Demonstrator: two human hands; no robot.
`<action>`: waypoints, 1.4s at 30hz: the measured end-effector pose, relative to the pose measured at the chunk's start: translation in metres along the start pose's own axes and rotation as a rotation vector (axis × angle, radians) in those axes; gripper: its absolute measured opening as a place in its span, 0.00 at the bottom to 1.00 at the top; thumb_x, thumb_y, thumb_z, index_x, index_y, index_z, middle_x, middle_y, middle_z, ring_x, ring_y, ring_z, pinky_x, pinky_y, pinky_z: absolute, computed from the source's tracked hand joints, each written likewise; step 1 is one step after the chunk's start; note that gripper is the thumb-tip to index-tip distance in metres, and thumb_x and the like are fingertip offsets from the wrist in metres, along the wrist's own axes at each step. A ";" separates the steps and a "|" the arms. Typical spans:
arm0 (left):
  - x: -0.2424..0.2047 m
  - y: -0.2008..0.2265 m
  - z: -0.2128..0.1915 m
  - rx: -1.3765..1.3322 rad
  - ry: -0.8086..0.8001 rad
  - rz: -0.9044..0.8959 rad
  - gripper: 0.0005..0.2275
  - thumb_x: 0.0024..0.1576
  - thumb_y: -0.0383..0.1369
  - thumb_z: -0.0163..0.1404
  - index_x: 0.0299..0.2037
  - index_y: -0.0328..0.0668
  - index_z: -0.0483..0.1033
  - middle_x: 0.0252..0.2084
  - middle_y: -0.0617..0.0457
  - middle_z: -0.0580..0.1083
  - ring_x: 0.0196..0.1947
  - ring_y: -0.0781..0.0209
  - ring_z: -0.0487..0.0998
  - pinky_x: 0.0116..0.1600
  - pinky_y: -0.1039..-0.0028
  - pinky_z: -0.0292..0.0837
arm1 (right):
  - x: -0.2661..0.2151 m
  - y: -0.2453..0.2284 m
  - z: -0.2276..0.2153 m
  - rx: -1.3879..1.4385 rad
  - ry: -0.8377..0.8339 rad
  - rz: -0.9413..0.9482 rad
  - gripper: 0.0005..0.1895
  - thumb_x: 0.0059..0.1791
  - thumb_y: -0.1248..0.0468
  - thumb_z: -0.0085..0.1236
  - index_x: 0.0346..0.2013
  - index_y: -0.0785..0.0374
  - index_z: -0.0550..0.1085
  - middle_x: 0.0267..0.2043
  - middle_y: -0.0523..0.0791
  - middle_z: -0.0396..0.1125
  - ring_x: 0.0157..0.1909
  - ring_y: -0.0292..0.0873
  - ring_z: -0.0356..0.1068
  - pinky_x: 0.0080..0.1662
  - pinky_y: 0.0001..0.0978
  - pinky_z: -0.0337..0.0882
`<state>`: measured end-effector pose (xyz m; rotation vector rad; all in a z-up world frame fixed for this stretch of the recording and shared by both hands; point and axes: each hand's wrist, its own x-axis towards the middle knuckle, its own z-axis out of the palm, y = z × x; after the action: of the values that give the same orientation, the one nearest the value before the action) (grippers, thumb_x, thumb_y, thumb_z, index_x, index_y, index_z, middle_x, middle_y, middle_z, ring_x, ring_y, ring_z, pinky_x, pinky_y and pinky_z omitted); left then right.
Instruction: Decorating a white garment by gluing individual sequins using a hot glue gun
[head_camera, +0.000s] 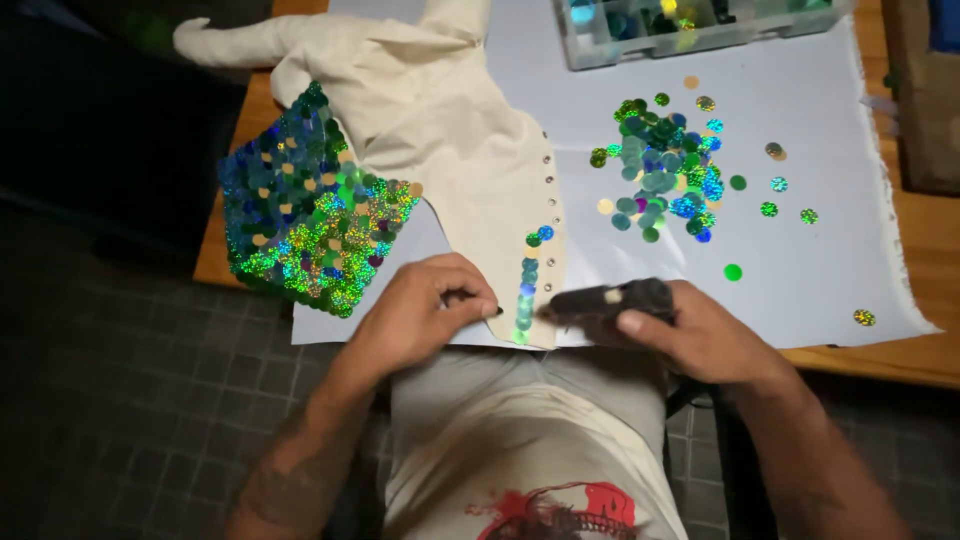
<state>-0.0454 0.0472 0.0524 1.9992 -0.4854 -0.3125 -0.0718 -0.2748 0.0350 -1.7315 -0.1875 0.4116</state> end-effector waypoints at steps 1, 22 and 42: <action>-0.003 -0.004 0.003 -0.009 -0.004 0.017 0.03 0.51 0.27 0.61 0.33 0.44 0.85 0.36 0.52 0.82 0.30 0.61 0.77 0.38 0.73 0.75 | 0.002 -0.011 0.006 -0.054 -0.044 -0.012 0.17 0.52 0.57 0.56 0.25 0.66 0.78 0.15 0.46 0.67 0.15 0.38 0.64 0.18 0.32 0.66; -0.020 -0.028 0.027 0.052 0.069 0.121 0.02 0.52 0.28 0.59 0.28 0.41 0.82 0.37 0.53 0.79 0.43 0.49 0.77 0.50 0.65 0.72 | 0.026 -0.069 0.036 -0.660 -0.270 0.370 0.27 0.51 0.48 0.58 0.16 0.66 0.75 0.14 0.51 0.64 0.23 0.48 0.65 0.31 0.40 0.70; -0.019 -0.024 0.036 0.097 0.046 0.075 0.03 0.51 0.30 0.58 0.27 0.44 0.83 0.37 0.53 0.77 0.45 0.51 0.75 0.53 0.66 0.71 | 0.008 -0.046 0.031 -0.417 -0.109 0.378 0.27 0.52 0.47 0.56 0.16 0.63 0.77 0.13 0.47 0.65 0.22 0.46 0.67 0.30 0.38 0.69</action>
<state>-0.0721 0.0373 0.0150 2.0721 -0.5540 -0.1989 -0.0713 -0.2338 0.0739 -2.1639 -0.0213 0.7880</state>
